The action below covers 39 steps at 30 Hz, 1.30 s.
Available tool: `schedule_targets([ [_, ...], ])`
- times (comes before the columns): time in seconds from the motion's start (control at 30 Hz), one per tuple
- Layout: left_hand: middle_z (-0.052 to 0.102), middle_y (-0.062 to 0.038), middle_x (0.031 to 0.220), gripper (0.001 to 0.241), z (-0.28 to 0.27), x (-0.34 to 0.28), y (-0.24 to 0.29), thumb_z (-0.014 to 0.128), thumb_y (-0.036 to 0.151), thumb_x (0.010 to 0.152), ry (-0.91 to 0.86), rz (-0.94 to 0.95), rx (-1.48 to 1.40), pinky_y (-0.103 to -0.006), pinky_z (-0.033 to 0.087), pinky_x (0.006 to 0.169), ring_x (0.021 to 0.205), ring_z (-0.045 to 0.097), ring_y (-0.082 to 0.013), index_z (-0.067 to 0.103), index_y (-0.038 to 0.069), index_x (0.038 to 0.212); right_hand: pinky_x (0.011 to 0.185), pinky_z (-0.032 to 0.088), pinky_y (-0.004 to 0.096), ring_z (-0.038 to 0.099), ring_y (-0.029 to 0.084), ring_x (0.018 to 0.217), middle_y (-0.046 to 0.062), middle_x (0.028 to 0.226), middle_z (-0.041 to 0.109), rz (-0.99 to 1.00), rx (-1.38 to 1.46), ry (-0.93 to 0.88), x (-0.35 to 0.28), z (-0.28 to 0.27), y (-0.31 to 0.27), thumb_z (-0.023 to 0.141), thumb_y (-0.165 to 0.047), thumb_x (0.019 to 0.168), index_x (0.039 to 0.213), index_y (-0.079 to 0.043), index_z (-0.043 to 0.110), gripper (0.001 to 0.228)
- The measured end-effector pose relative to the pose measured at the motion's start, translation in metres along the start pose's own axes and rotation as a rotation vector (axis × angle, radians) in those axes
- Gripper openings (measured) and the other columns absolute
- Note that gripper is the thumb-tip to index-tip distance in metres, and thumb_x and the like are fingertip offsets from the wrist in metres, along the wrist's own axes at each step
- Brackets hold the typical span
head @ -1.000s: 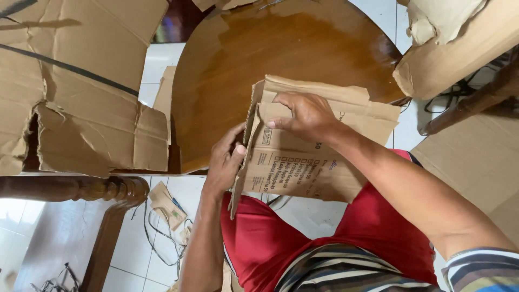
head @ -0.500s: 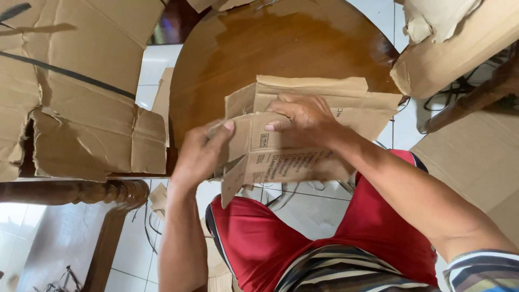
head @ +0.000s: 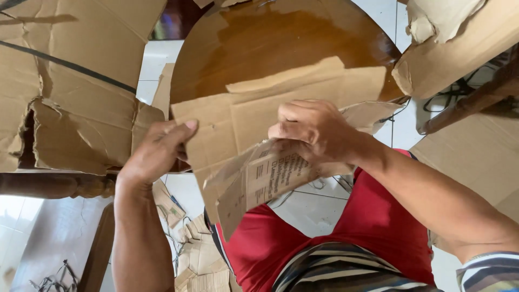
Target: Wrapping a wooden chair seat with cardboard and securing it with plastic ties for protection.
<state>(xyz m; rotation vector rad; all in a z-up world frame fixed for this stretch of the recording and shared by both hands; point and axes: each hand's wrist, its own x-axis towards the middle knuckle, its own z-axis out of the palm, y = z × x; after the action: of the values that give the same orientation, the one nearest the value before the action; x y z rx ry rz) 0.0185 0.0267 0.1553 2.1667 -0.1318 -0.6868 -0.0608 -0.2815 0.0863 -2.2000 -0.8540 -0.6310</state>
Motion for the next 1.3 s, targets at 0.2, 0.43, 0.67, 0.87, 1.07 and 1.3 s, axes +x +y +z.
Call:
schedule_targets([
  [0.2,0.063,0.004,0.083,0.025,-0.012,-0.011,0.001,0.061,0.028,0.097,0.603,0.106,-0.512,-0.0284,0.055,0.071,0.079,0.065,-0.0123,0.054,0.019,0.076,0.054,0.035,0.031,0.048,0.014,0.066,0.003,0.08,0.053,-0.292,-0.031,0.178,0.012,-0.072,-0.038,0.048,-0.03,0.108,0.106,-0.012,0.066,0.025],
  [0.43,0.041,0.007,0.078,0.032,-0.007,-0.02,-0.015,0.054,0.028,0.099,1.088,0.229,-0.753,-0.0288,0.042,0.063,0.072,0.042,-0.0094,0.037,0.021,0.072,0.09,0.046,0.048,0.063,0.042,0.096,0.027,0.098,0.066,0.074,-0.2,0.174,-0.058,-0.153,-0.05,0.079,0.007,0.091,0.101,0.016,0.064,0.021],
  [0.67,0.047,-0.001,0.093,0.031,0.041,0.005,-0.061,0.05,0.041,0.098,1.369,0.046,-0.761,-0.0359,0.044,0.091,0.089,0.043,-0.0177,0.041,0.016,0.082,0.085,0.057,0.054,0.064,0.042,0.1,0.032,0.115,0.067,-0.247,-0.588,0.378,-0.146,-0.119,0.059,0.087,0.02,0.11,0.121,0.01,0.082,0.016],
  [0.87,0.062,-0.007,0.134,0.054,0.085,0.012,-0.088,0.051,0.052,0.09,1.339,-0.005,-0.978,-0.0372,0.044,0.113,0.128,0.056,-0.0196,0.063,0.006,0.117,0.091,0.066,0.048,0.074,0.043,0.103,0.037,0.136,0.056,0.199,-0.509,0.402,-0.166,-0.052,0.048,0.077,0.018,0.109,0.119,0.016,0.076,0.01],
  [1.07,0.041,0.001,0.086,0.037,0.112,0.015,-0.113,0.048,0.041,0.103,1.342,-0.045,-0.868,-0.034,0.041,0.085,0.084,0.041,-0.0172,0.041,0.012,0.082,0.111,0.047,0.035,0.055,0.019,0.133,0.001,0.145,0.059,1.047,0.362,0.875,-0.208,-0.015,0.06,0.054,-0.045,0.109,0.141,-0.016,0.056,0.044],
  [1.3,0.055,-0.014,0.148,0.064,0.133,0.022,-0.113,0.048,0.051,0.093,1.356,-0.13,-1.058,-0.0389,0.039,0.117,0.14,0.051,-0.025,0.055,0.0,0.133,0.115,0.049,0.045,0.052,0.032,0.143,0.015,0.15,0.053,0.885,0.922,0.828,-0.257,0.01,0.001,0.043,-0.058,0.1,0.158,-0.003,0.042,0.08],
])
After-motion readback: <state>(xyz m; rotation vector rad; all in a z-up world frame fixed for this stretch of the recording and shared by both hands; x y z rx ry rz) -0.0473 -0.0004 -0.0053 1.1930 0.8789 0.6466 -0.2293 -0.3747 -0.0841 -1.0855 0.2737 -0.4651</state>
